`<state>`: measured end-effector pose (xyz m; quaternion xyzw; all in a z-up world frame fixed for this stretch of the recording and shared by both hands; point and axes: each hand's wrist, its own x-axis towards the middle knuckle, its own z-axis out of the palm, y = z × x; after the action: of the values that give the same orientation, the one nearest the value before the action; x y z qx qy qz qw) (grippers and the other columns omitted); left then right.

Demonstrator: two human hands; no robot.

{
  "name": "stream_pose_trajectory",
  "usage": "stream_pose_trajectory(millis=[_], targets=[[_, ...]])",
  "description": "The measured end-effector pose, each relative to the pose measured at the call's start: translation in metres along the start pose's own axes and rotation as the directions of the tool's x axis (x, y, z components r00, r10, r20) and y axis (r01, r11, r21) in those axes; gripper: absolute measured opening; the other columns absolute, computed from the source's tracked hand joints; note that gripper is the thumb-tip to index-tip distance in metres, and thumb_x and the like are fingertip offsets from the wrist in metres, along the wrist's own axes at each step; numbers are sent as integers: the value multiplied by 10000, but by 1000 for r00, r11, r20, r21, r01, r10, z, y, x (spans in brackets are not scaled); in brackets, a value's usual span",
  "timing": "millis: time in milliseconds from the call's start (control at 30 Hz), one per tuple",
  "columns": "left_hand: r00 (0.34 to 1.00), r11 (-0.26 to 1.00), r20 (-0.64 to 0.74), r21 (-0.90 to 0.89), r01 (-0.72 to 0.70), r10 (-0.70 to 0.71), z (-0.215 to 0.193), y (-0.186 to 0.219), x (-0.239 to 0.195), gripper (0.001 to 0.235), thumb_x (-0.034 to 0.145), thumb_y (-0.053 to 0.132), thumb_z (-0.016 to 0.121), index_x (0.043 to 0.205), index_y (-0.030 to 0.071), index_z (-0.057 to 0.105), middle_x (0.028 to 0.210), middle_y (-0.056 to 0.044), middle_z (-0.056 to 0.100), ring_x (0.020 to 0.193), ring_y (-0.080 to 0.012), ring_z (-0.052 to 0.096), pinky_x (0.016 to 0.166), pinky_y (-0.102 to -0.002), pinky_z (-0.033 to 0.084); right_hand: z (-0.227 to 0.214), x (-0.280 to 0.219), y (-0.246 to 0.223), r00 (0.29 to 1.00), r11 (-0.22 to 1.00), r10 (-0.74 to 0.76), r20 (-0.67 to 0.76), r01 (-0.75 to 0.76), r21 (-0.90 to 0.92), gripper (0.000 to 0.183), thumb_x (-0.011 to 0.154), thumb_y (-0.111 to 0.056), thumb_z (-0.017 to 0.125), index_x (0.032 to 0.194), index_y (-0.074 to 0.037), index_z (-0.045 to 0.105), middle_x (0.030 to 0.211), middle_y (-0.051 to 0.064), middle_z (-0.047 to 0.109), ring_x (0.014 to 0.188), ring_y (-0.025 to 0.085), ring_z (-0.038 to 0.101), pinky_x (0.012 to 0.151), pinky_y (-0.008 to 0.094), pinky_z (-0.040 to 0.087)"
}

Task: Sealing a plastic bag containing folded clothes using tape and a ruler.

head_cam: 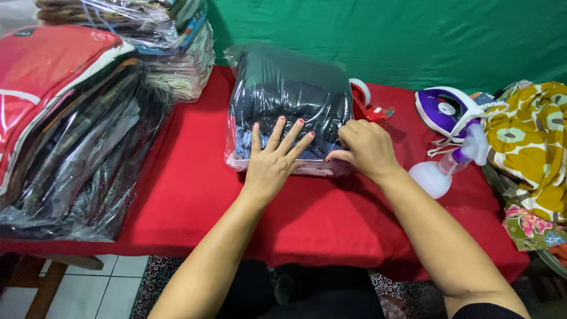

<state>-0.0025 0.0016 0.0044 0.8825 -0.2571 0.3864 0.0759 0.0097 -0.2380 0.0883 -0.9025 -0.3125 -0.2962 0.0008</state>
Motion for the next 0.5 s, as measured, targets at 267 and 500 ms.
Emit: stream_pose_trajectory(millis=[267,500], targets=[[1000,999,-12,-35,1,-2,2,-1,0,749,868,451,718,1559,332,455,1642,29,378,1526,-268,323,1195,-690,186,55,-13,161,882,875,454,-128,-413,254,226,1066,-241,664,934,-64,711,890,126,681,813,320,662,725,418,500],[1000,998,8,-63,21,-20,3,-1,1,768,836,442,745,1543,338,466,1639,39,375,1517,-270,324,1188,-693,195,112,0,232,351,338,827,440,-935,109,334,1051,-402,590,1072,-88,703,862,184,707,767,351,688,657,444,540]])
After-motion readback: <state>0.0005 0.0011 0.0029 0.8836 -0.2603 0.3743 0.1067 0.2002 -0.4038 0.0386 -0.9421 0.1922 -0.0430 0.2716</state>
